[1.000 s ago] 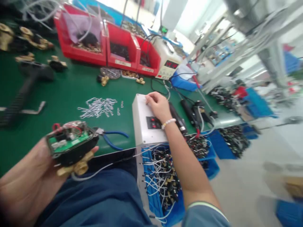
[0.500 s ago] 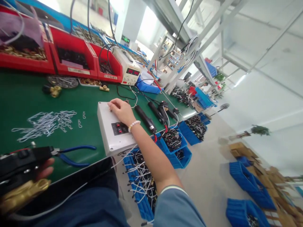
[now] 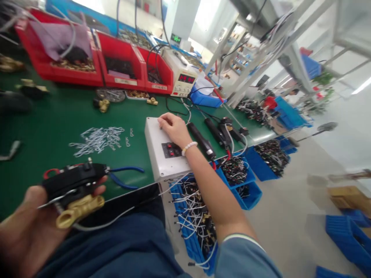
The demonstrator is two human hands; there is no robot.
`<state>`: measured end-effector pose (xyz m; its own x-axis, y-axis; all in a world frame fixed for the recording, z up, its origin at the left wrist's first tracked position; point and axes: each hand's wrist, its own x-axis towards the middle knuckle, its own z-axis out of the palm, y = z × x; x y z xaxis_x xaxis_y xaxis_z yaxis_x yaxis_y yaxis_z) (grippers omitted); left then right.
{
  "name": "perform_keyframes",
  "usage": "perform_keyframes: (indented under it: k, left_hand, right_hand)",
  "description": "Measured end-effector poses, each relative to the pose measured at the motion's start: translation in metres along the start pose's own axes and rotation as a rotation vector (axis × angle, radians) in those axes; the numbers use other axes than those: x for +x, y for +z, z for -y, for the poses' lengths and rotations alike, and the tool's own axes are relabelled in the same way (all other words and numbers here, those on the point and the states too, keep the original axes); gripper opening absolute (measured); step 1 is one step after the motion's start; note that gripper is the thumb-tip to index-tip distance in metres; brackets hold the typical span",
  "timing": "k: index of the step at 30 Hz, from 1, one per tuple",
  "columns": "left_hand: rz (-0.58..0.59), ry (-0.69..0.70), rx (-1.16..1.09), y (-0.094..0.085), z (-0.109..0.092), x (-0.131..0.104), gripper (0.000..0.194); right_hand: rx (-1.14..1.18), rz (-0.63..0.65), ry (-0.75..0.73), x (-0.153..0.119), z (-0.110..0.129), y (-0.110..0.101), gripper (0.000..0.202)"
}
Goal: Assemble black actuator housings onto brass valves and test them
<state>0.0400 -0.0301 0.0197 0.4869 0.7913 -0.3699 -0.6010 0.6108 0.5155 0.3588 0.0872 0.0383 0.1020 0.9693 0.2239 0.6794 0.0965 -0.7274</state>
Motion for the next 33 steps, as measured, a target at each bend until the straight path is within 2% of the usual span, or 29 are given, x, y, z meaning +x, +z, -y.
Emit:
perform_keyframes:
  k: [2, 4, 8, 16, 33]
  left_hand:
    - [-0.095, 0.03, 0.048, 0.015, -0.005, 0.0, 0.034]
    - [-0.113, 0.073, 0.044, 0.019, -0.003, 0.004, 0.04]
    - [-0.053, 0.13, 0.038, 0.011, 0.006, 0.008, 0.043]
    - [-0.012, 0.132, 0.051, 0.006, 0.008, 0.01, 0.042]
    - [0.0, 0.15, 0.095, 0.005, 0.007, 0.01, 0.051]
  right_hand:
    - [-0.018, -0.008, -0.005, 0.001, 0.003, 0.0, 0.018]
    - [-0.019, -0.03, -0.001, 0.002, 0.005, 0.0, 0.014]
    - [-0.05, -0.057, 0.037, 0.002, 0.011, 0.001, 0.009]
    - [-0.11, -0.096, 0.102, -0.002, 0.024, 0.003, 0.008]
    - [-0.135, -0.106, 0.07, -0.001, 0.018, 0.003, 0.01]
